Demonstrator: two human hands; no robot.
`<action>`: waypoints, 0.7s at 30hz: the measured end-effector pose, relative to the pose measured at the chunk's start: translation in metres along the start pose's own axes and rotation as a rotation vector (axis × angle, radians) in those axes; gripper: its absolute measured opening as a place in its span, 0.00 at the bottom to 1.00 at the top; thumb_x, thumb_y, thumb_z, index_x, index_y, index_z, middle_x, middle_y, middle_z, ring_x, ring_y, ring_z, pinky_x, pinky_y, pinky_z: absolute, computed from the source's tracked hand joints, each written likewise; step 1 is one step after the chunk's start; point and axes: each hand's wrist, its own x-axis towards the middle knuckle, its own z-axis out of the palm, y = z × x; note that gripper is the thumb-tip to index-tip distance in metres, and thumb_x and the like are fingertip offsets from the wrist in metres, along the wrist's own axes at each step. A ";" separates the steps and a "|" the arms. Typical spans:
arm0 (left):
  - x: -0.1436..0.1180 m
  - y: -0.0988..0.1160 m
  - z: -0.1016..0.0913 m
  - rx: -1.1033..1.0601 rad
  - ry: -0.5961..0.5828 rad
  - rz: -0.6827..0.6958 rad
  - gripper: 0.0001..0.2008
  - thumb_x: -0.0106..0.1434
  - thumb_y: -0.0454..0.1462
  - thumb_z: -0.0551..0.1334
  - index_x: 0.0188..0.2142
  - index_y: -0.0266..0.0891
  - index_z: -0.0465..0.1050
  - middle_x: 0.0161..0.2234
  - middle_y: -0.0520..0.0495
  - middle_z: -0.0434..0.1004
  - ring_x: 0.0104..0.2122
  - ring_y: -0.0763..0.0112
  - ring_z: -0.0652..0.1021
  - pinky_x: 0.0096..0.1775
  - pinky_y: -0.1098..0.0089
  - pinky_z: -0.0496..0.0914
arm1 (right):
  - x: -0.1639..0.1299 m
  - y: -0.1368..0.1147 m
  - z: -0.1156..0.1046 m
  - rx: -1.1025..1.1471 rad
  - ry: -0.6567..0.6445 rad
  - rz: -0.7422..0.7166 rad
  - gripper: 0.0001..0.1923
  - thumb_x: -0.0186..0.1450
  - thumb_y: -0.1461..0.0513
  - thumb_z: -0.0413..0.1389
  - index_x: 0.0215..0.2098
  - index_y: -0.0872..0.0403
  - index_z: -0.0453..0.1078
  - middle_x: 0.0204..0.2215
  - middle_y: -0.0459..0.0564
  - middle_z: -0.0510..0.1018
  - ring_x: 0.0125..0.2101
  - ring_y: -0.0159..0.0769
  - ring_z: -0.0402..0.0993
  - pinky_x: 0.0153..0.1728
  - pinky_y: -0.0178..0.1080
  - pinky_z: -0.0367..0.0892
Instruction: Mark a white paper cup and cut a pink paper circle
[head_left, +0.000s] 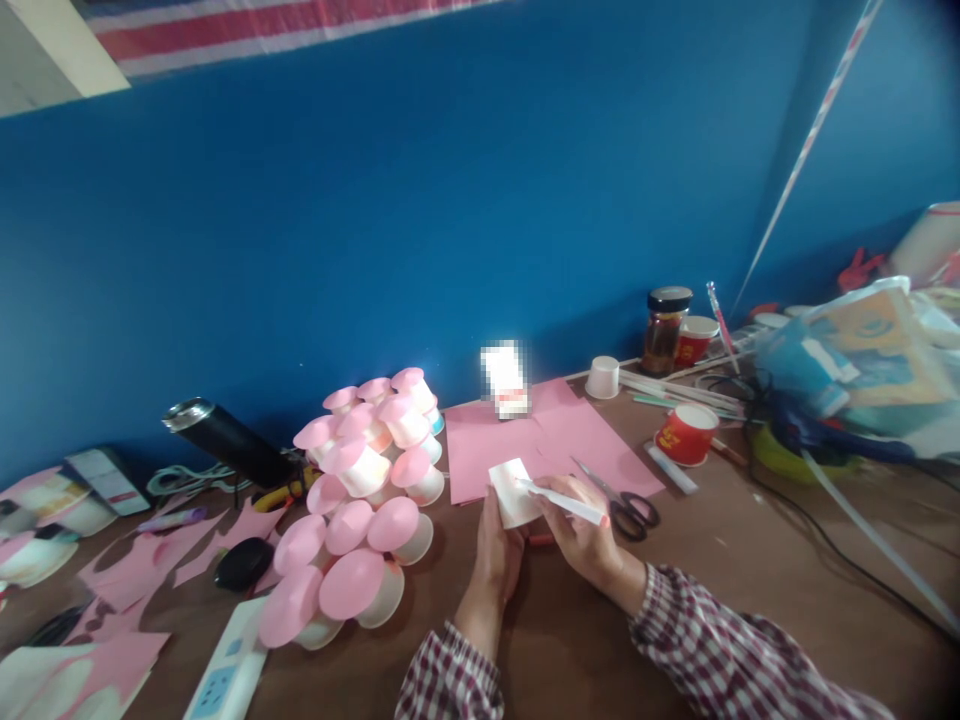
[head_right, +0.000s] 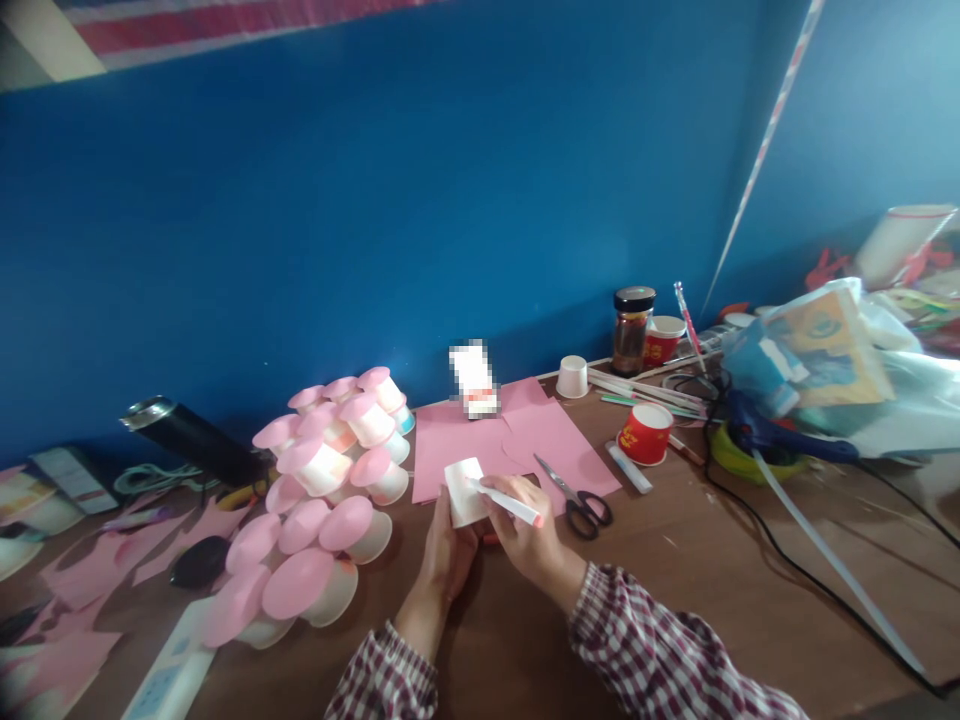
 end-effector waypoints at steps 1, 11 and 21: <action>0.000 0.000 -0.001 -0.003 -0.003 -0.012 0.28 0.62 0.55 0.50 0.47 0.36 0.70 0.44 0.39 0.76 0.44 0.57 0.75 0.43 0.61 0.69 | 0.000 0.001 0.000 -0.007 0.008 0.011 0.08 0.65 0.64 0.52 0.41 0.54 0.70 0.33 0.52 0.77 0.35 0.38 0.74 0.36 0.40 0.70; 0.000 0.000 -0.002 -0.041 -0.034 -0.040 0.29 0.62 0.55 0.49 0.47 0.33 0.69 0.40 0.38 0.77 0.41 0.56 0.76 0.40 0.61 0.70 | 0.000 0.000 -0.003 -0.052 0.002 0.117 0.07 0.66 0.62 0.50 0.36 0.55 0.69 0.30 0.51 0.75 0.31 0.37 0.73 0.34 0.39 0.70; -0.001 0.001 0.000 0.020 -0.017 -0.047 0.31 0.60 0.58 0.49 0.45 0.35 0.70 0.42 0.38 0.76 0.41 0.56 0.76 0.39 0.62 0.70 | 0.002 -0.002 -0.003 -0.083 -0.023 0.038 0.07 0.66 0.63 0.49 0.37 0.54 0.69 0.31 0.51 0.76 0.32 0.38 0.73 0.34 0.40 0.70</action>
